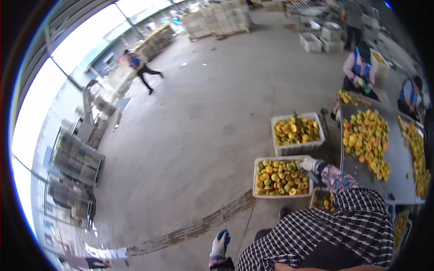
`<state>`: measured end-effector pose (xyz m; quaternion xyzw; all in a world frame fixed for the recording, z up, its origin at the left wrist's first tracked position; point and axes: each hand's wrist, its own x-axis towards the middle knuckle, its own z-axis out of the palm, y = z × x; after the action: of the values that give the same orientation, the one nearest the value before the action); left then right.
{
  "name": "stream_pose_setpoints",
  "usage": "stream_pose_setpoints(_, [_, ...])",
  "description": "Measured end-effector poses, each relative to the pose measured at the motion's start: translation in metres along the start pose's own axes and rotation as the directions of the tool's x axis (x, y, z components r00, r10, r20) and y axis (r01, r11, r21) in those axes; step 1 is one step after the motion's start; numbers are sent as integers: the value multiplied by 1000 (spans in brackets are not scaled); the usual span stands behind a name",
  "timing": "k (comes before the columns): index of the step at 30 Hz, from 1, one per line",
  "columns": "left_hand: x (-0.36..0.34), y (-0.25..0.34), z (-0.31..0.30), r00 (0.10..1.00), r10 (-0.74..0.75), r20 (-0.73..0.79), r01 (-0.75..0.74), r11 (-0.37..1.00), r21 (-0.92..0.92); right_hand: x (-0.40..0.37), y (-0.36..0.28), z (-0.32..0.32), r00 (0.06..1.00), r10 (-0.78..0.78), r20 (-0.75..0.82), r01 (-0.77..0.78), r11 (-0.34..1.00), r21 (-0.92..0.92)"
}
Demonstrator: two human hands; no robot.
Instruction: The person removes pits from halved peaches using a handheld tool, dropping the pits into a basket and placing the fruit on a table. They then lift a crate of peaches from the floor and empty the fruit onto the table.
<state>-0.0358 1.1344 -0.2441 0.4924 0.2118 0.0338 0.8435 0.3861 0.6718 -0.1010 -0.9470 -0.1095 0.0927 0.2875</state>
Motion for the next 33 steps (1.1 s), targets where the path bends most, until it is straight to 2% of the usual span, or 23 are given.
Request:
stream_pose_setpoints(1, [37,13,0,997,24,77,-22,999,-33,-11,-17,-6,999,12,-49,-12,1000,9])
stream_pose_setpoints(2, [72,34,7,998,-15,53,15,1000,8,-14,-27,-13,994,-13,-111,7,998,-61])
stream_pose_setpoints(3, [114,54,25,997,-62,34,60,997,51,-26,-58,-25,991,89,-101,-74,987,145])
stream_pose_setpoints(4, [153,66,38,996,-64,64,62,998,23,-39,-91,-37,981,92,-172,-69,989,133])
stream_pose_setpoints(5, [207,55,34,986,-41,161,31,997,64,-5,-33,-26,967,204,-152,-193,978,83])
stream_pose_setpoints(6, [244,61,44,971,-126,204,94,982,161,-1,-26,-24,940,301,-159,-283,951,126])
stream_pose_setpoints(7, [280,61,55,968,-158,194,128,979,159,6,6,-8,940,315,-128,-225,858,461])
stream_pose_setpoints(8, [293,90,105,950,-264,166,222,947,233,5,18,-28,903,416,-104,-333,834,440])
stream_pose_setpoints(11, [406,65,130,841,-452,298,373,883,285,-3,5,-45,816,570,-91,-471,748,468])
stream_pose_setpoints(13, [444,53,153,795,-571,206,494,806,326,-5,61,-28,819,551,-159,-529,833,164])
stream_pose_setpoints(14, [468,51,167,768,-621,159,543,762,352,-1,74,-20,798,586,-145,-567,810,151])
stream_pose_setpoints(16, [473,29,181,791,-609,57,581,777,245,-16,78,-14,772,628,-97,-625,778,67])
stream_pose_setpoints(17, [475,22,185,797,-604,3,592,782,197,-23,138,18,778,617,-120,-622,783,-12])
stream_pose_setpoints(18, [477,23,191,779,-627,-16,620,766,172,-22,124,16,763,637,-106,-637,770,42])
stream_pose_setpoints(20, [480,22,210,777,-626,-73,620,739,262,-2,89,2,724,682,-103,-679,731,71])
stream_pose_setpoints(22, [499,11,226,743,-664,-82,642,673,367,25,85,-5,621,780,-73,-774,626,98])
stream_pose_setpoints(24, [513,-17,223,819,-573,23,505,739,446,46,133,1,571,821,-11,-819,570,66])
stream_pose_setpoints(27, [521,-28,253,785,-616,-69,598,724,342,64,196,16,549,824,-141,-811,566,149])
stream_pose_setpoints(29, [523,-26,292,716,-674,-179,694,663,280,81,225,27,545,816,-196,-817,569,94])
stream_pose_setpoints(30, [534,-52,276,741,-667,-71,644,678,353,85,240,31,545,819,-181,-816,567,112])
stream_pose_setpoints(31, [534,-62,269,743,-662,-99,647,672,360,86,253,36,544,821,-172,-814,566,131])
stream_pose_setpoints(32, [540,-71,270,749,-652,-118,643,673,364,91,269,44,547,834,-70,-753,526,395])
stream_pose_setpoints(33, [546,-81,273,760,-636,-129,633,682,366,94,285,49,495,868,-35,-758,451,472])
